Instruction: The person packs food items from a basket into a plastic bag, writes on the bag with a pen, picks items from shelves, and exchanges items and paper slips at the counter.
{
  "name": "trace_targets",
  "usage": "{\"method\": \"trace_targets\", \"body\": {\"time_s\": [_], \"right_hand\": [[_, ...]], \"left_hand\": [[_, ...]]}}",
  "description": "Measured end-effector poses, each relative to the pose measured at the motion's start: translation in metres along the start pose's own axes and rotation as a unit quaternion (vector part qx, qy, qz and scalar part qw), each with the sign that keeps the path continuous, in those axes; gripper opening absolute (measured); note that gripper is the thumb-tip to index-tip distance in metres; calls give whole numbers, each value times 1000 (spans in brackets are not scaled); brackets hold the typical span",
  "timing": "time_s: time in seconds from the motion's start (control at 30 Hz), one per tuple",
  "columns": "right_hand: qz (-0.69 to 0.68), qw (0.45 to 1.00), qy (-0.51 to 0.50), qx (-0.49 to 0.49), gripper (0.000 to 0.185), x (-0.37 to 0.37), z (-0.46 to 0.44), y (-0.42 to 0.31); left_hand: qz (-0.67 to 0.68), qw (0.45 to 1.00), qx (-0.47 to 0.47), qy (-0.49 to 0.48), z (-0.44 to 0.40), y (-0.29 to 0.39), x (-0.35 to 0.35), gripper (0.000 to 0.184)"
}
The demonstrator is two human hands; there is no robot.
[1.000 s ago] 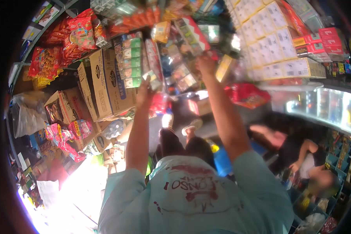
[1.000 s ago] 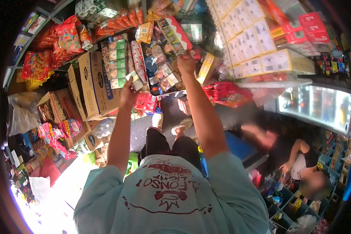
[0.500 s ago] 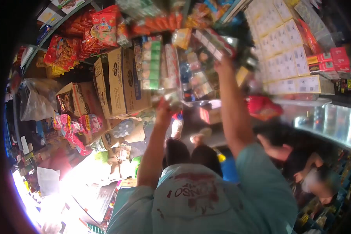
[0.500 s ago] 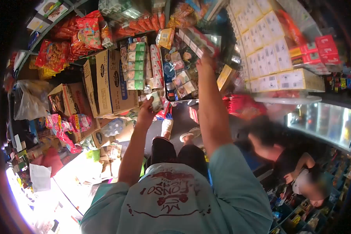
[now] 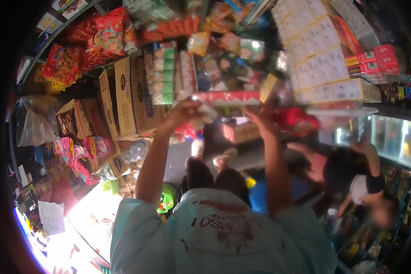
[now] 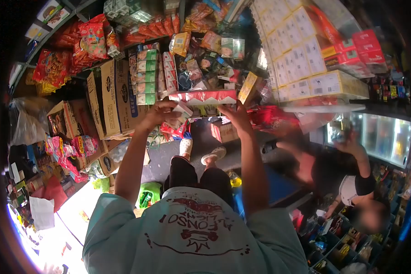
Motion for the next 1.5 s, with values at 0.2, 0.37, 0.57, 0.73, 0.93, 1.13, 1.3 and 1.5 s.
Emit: {"method": "trace_targets", "body": {"time_s": [0.2,0.37,0.57,0.73,0.93,1.13,1.3,1.5], "right_hand": [[62,997,32,-36,56,-5,-24,53],[47,995,16,-87,62,10,-15,58],[350,908,188,-133,58,44,28,8],[-247,961,-119,49,50,16,-3,50],[-437,888,-71,127,51,-6,-14,58],[-377,921,-26,91,35,2,2,69],[-47,995,71,-59,36,25,-11,34],[262,930,-30,-255,50,79,-51,-9]], "left_hand": [[-39,992,35,116,43,-9,32,24],[-84,981,117,132,67,-2,27,23],[-340,860,323,199,92,39,34,20],[67,993,-9,99,82,8,-5,31],[230,970,-12,80,28,7,-27,34],[327,942,-11,72,-103,40,22,30],[264,959,-62,-81,-94,32,74,25],[400,914,-65,24,-44,3,54,36]]}}
Point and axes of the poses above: each hand's wrist, its own z-axis away from the middle knuckle, its own x-axis out of the palm, y = z × x, the point moved 5 cm from there along -z, towards the middle knuckle, and after that the axes turned 5 degrees about y, right-handed, at the moved point
